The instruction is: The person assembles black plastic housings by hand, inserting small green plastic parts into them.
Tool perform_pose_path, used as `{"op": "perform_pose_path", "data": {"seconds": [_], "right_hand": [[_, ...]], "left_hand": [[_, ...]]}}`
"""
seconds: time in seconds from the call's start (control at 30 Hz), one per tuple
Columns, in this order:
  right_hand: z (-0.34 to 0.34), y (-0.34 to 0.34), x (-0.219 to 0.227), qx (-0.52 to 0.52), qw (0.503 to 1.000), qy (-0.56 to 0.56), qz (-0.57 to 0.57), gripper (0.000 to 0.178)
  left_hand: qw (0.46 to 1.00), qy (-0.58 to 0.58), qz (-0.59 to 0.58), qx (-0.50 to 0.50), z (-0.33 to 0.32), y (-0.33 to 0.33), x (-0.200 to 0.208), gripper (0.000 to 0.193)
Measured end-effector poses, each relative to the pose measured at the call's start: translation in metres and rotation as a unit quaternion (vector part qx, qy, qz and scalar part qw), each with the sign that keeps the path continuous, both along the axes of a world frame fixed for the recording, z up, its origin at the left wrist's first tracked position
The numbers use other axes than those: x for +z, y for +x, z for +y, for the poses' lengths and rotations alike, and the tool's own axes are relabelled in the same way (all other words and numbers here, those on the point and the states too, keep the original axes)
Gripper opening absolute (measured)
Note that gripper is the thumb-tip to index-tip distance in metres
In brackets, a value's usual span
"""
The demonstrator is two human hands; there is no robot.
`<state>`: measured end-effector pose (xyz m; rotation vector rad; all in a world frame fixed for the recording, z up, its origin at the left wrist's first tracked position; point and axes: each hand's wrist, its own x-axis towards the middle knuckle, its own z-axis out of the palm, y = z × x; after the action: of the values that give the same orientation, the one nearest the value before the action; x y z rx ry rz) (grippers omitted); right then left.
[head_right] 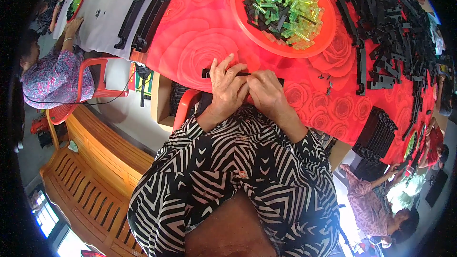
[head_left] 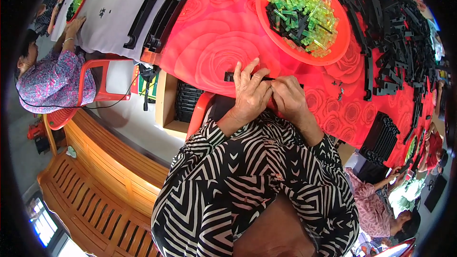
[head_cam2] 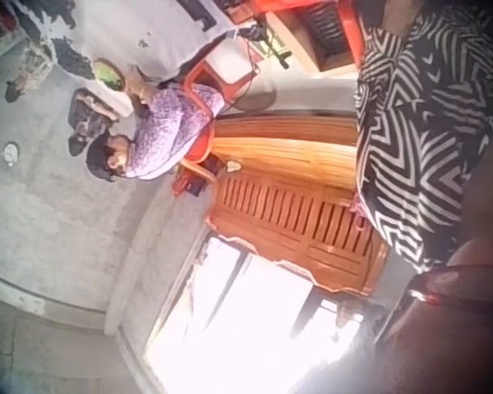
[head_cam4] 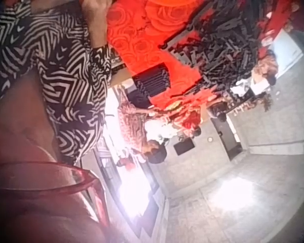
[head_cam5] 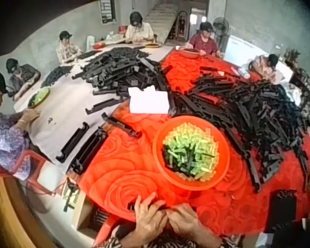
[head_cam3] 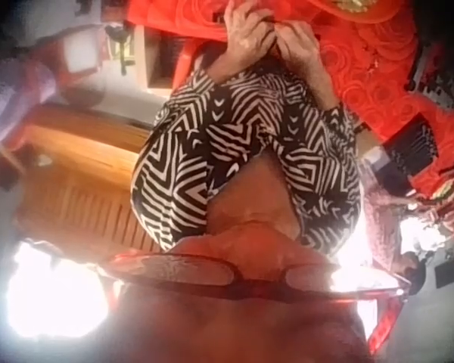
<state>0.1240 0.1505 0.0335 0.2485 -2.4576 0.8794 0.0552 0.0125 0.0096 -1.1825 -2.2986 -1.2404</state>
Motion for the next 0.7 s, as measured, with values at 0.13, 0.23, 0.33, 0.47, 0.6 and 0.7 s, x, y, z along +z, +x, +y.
{"op": "perform_pose_path", "data": {"seconds": [0.13,0.23,0.33,0.47,0.6,0.7], "right_hand": [[-0.002,0.0,-0.006,-0.006,1.0,0.009,0.005,0.024],[-0.005,-0.001,-0.007,-0.013,1.0,0.017,0.0,0.024],[-0.004,-0.002,-0.007,-0.028,1.0,-0.012,0.0,0.02],[0.002,0.004,0.014,-0.122,0.968,-0.216,-0.03,0.01],[0.017,0.013,0.014,-0.163,0.939,-0.302,0.019,0.008],[0.018,0.025,0.022,-0.142,0.89,-0.434,-0.016,0.009]], "left_hand": [[0.999,-0.021,-0.019,-0.017,-0.002,-0.002,0.002,0.01],[0.998,-0.05,-0.018,-0.03,-0.004,-0.004,-0.003,0.015],[0.996,-0.071,-0.026,-0.053,-0.009,-0.009,0.0,0.024],[0.993,-0.096,-0.016,-0.069,-0.023,-0.022,0.017,0.039],[0.995,-0.084,-0.038,-0.026,-0.044,-0.034,0.018,0.044],[0.993,-0.105,-0.054,-0.026,-0.051,-0.037,0.021,0.048]]}}
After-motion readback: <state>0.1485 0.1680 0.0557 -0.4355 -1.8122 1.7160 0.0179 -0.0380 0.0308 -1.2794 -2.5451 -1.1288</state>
